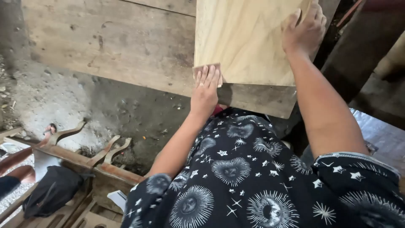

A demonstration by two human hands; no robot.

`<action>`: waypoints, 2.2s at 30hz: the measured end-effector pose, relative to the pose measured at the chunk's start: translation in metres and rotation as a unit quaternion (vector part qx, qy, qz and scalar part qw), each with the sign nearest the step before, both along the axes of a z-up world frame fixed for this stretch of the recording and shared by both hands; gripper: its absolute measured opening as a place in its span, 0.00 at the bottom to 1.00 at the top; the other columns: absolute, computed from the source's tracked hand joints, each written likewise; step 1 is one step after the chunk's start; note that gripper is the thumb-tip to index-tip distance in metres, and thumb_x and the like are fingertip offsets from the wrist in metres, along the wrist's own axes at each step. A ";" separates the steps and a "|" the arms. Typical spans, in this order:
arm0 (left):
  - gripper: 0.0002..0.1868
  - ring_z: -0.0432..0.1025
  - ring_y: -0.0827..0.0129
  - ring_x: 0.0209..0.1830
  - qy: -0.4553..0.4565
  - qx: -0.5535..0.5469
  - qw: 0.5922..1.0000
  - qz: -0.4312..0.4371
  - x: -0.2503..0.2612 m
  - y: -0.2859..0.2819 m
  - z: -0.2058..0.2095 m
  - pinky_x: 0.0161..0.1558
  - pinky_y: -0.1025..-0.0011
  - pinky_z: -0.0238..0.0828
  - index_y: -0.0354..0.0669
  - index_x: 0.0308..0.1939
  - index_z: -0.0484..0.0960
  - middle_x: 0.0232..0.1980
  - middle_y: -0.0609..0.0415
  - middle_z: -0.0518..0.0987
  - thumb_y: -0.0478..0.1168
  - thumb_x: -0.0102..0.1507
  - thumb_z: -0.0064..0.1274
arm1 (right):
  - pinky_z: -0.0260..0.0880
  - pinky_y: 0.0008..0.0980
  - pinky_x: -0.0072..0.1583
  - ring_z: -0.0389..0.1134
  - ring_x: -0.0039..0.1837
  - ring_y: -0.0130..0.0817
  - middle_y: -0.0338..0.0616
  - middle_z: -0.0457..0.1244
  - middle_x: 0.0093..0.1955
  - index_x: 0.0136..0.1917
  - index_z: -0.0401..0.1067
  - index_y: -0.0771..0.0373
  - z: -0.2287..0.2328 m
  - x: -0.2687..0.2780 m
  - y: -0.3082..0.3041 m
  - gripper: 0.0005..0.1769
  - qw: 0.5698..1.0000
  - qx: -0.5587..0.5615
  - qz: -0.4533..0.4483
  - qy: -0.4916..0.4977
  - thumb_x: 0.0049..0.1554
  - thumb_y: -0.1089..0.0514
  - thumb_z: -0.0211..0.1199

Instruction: The person sands a rectangular wooden board placed on a workbench using a sanding block held in the right hand. The left hand stabilizes the board while the right hand moves the sanding block back and forth across the surface. The person briefly pauses to flip the board over and continues sanding the other side.

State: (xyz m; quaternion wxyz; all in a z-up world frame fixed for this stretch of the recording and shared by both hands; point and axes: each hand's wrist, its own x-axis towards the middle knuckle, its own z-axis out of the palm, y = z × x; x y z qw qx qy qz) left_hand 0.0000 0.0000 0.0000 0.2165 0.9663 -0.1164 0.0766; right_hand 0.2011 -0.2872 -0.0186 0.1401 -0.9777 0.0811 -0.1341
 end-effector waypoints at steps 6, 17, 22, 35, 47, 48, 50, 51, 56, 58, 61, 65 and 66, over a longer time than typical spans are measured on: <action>0.28 0.54 0.44 0.80 0.042 0.053 0.997 -0.030 -0.024 -0.002 0.017 0.80 0.48 0.52 0.29 0.73 0.64 0.77 0.36 0.60 0.23 0.68 0.42 | 0.69 0.50 0.57 0.67 0.60 0.54 0.54 0.67 0.63 0.68 0.66 0.64 0.012 -0.002 0.005 0.20 1.000 0.002 0.007 -0.005 0.67 0.53 0.58; 0.36 0.56 0.45 0.79 0.075 0.031 0.995 -0.057 0.005 0.005 0.036 0.79 0.47 0.50 0.28 0.72 0.66 0.77 0.39 0.64 0.18 0.57 0.42 | 0.67 0.47 0.62 0.67 0.62 0.52 0.52 0.67 0.65 0.75 0.57 0.59 0.012 0.000 0.003 0.25 1.000 -0.012 0.014 0.014 0.69 0.54 0.60; 0.45 0.50 0.44 0.82 0.133 0.066 0.989 -0.030 0.063 0.008 0.028 0.82 0.50 0.48 0.31 0.76 0.56 0.80 0.38 0.54 0.10 0.54 0.42 | 0.68 0.48 0.62 0.66 0.63 0.53 0.52 0.67 0.68 0.79 0.51 0.56 0.010 -0.008 -0.003 0.29 1.000 -0.010 0.024 0.009 0.70 0.54 0.59; 0.36 0.58 0.44 0.78 0.060 0.087 0.994 -0.007 0.062 0.007 0.037 0.78 0.48 0.56 0.31 0.73 0.64 0.77 0.38 0.62 0.15 0.59 0.42 | 0.67 0.49 0.65 0.66 0.67 0.52 0.52 0.66 0.71 0.81 0.49 0.52 0.016 -0.004 0.006 0.32 0.999 0.009 0.011 0.032 0.70 0.53 0.59; 0.32 0.60 0.45 0.77 0.039 0.019 0.999 -0.032 0.031 0.008 0.035 0.76 0.45 0.55 0.29 0.70 0.69 0.74 0.39 0.67 0.21 0.59 0.41 | 0.67 0.51 0.65 0.65 0.68 0.55 0.54 0.65 0.71 0.80 0.50 0.53 0.019 -0.008 0.003 0.29 0.999 0.024 0.033 0.019 0.73 0.55 0.60; 0.33 0.59 0.48 0.77 0.012 0.023 1.000 -0.017 0.049 0.009 0.029 0.77 0.46 0.56 0.32 0.70 0.70 0.74 0.41 0.67 0.21 0.59 0.40 | 0.67 0.50 0.66 0.65 0.69 0.54 0.55 0.65 0.72 0.81 0.49 0.53 0.021 -0.007 0.006 0.29 0.999 0.025 0.028 0.024 0.74 0.54 0.58; 0.34 0.54 0.47 0.79 0.060 0.039 0.997 -0.002 0.063 0.003 0.025 0.78 0.45 0.52 0.33 0.72 0.66 0.77 0.42 0.63 0.21 0.60 0.44 | 0.67 0.50 0.64 0.66 0.66 0.54 0.53 0.66 0.70 0.80 0.50 0.53 0.016 -0.004 0.006 0.30 0.999 0.017 0.022 0.020 0.71 0.54 0.59; 0.35 0.50 0.46 0.81 0.105 0.055 0.993 0.016 0.071 -0.002 0.022 0.79 0.44 0.48 0.34 0.74 0.63 0.79 0.42 0.59 0.22 0.62 0.48 | 0.66 0.50 0.62 0.66 0.62 0.53 0.52 0.67 0.69 0.80 0.50 0.53 0.013 0.000 0.004 0.31 1.000 0.011 0.020 0.014 0.69 0.53 0.59; 0.34 0.60 0.41 0.73 0.075 0.174 0.980 -0.063 0.000 -0.029 0.037 0.77 0.44 0.50 0.32 0.74 0.62 0.75 0.39 0.65 0.29 0.61 0.39 | 0.70 0.48 0.63 0.67 0.65 0.49 0.50 0.67 0.70 0.81 0.48 0.51 0.023 -0.002 0.010 0.31 0.999 -0.007 0.001 0.051 0.70 0.53 0.57; 0.35 0.52 0.47 0.81 0.108 0.083 0.989 -0.059 0.012 -0.034 0.034 0.80 0.46 0.44 0.36 0.75 0.64 0.80 0.44 0.60 0.30 0.61 0.42 | 0.70 0.45 0.63 0.68 0.66 0.46 0.47 0.67 0.70 0.81 0.48 0.50 0.023 0.000 0.011 0.32 0.998 -0.018 -0.006 0.057 0.69 0.52 0.57; 0.23 0.65 0.51 0.73 -0.017 0.100 0.994 -0.033 0.074 -0.038 0.066 0.77 0.49 0.55 0.36 0.71 0.70 0.73 0.47 0.71 0.43 0.74 0.41 | 0.57 0.52 0.75 0.54 0.78 0.53 0.56 0.55 0.78 0.80 0.52 0.59 0.026 -0.014 0.018 0.29 0.999 -0.001 0.036 0.023 0.72 0.57 0.60; 0.18 0.54 0.51 0.55 0.267 0.057 0.960 -0.069 0.121 -0.029 0.059 0.53 0.51 0.47 0.39 0.48 0.62 0.69 0.45 0.61 0.52 0.71 0.29 | 0.31 0.49 0.86 0.31 0.88 0.45 0.52 0.32 0.88 0.85 0.35 0.65 0.100 -0.052 0.076 0.46 0.959 0.030 0.243 0.141 0.64 0.55 0.59; 0.33 0.73 0.43 0.27 0.204 0.007 0.978 -0.035 0.120 -0.024 0.041 0.26 0.49 0.67 0.39 0.16 0.77 0.53 0.40 0.78 0.56 0.68 0.36 | 0.35 0.50 0.84 0.31 0.86 0.45 0.51 0.31 0.87 0.84 0.34 0.66 0.137 -0.070 0.099 0.48 0.905 0.015 0.344 0.249 0.63 0.52 0.58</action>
